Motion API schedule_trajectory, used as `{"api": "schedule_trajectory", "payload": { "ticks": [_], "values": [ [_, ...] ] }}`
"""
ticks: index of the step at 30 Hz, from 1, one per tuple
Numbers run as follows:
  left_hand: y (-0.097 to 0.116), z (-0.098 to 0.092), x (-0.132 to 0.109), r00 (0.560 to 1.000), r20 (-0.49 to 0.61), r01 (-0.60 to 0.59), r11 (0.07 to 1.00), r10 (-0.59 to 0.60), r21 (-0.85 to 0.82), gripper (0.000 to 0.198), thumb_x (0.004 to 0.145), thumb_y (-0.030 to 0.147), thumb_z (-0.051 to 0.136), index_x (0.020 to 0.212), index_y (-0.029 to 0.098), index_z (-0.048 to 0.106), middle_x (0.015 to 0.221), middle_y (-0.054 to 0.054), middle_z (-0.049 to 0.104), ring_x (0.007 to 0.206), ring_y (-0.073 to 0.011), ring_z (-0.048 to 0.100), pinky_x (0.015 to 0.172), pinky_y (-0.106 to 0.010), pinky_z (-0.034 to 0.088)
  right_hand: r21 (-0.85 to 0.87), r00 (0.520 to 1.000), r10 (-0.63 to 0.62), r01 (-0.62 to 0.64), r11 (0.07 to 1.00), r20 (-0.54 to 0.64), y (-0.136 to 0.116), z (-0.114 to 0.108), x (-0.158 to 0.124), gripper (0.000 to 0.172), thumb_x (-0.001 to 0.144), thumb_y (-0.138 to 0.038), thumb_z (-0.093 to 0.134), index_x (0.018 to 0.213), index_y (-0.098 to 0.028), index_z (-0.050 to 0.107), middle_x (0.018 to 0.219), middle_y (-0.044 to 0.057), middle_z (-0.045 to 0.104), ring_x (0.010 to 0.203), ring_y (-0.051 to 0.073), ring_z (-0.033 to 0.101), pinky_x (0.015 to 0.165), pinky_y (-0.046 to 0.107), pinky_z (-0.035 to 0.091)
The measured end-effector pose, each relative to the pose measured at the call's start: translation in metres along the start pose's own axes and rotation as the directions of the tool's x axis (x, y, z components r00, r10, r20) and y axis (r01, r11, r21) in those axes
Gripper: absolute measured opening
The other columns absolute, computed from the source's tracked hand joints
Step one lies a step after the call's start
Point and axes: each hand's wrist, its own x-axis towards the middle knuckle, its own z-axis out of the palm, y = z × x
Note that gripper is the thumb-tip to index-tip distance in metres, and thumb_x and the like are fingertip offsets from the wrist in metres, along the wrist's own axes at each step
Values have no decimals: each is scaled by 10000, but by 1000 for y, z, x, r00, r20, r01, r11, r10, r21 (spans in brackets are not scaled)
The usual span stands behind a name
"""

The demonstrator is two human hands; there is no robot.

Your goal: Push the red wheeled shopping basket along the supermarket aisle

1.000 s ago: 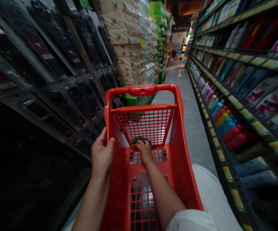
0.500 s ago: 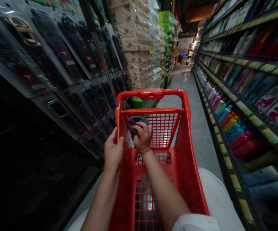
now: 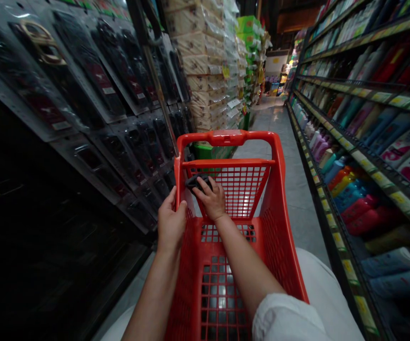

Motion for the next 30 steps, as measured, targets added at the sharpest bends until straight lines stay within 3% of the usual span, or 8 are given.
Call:
{"api": "schedule_trajectory", "payload": {
  "ticks": [8,15,19,22,24,27,28,30],
  "values": [
    [-1,1,0,1000,-4,23,1000,-24,-18,564,854,127,575,1415,188,548,1446,-85,573,1338,-232,535,1176,-406,358,59,971,4,-19,998,240,0,23,-36,320,972,-260,568,1213,-439,681,1429,-48,584,1217,265,414,915,414,379],
    [-4,1,3,1000,-2,9,1000,-9,-8,554,860,140,589,1409,203,555,1419,-65,600,1352,-219,520,1176,-377,362,108,761,17,-115,987,648,-10,23,-99,302,976,-230,535,1152,-398,715,1463,-43,540,1246,279,436,934,436,368],
    [-5,2,4,1000,1,-4,1000,4,-15,553,866,139,582,1414,202,549,1411,-65,607,1348,-211,524,1179,-374,356,126,772,86,-210,969,630,1,12,-105,330,951,-174,523,1080,-379,747,1412,-27,569,1197,267,462,937,435,375],
    [-4,2,4,1000,3,-10,1000,10,-26,560,861,134,584,1417,191,545,1407,-73,610,1348,-214,524,1183,-385,349,40,778,471,-533,845,415,18,0,-115,429,860,-59,479,1027,-332,764,1354,18,588,1161,276,480,941,433,392],
    [-2,2,3,1000,6,-2,1000,2,-29,564,857,131,588,1416,190,545,1402,-77,613,1345,-219,527,1182,-400,350,33,609,778,-790,612,156,28,-5,-124,441,784,-34,445,994,-261,760,1298,83,588,1136,285,502,958,440,408],
    [-1,1,2,1000,7,11,1000,-10,-30,557,861,125,578,1414,185,546,1405,-79,610,1336,-220,536,1177,-409,357,176,269,956,-942,287,-120,32,-3,-131,444,734,-54,402,1010,-191,722,1211,147,581,1120,293,542,996,463,420],
    [-1,0,1,1000,5,14,1000,-13,-28,553,863,123,572,1412,181,547,1408,-80,608,1334,-218,538,1175,-408,359,220,197,969,-949,227,-152,31,0,-131,456,732,-61,393,1043,-178,704,1203,161,573,1123,297,551,999,468,425],
    [-2,0,1,1000,-3,16,1000,-16,-21,550,865,123,568,1411,182,549,1414,-78,603,1331,-216,541,1173,-402,362,251,141,981,-953,172,-135,23,9,-128,488,744,-82,395,1145,-165,658,1220,188,554,1139,317,559,987,486,438]
  ]
}}
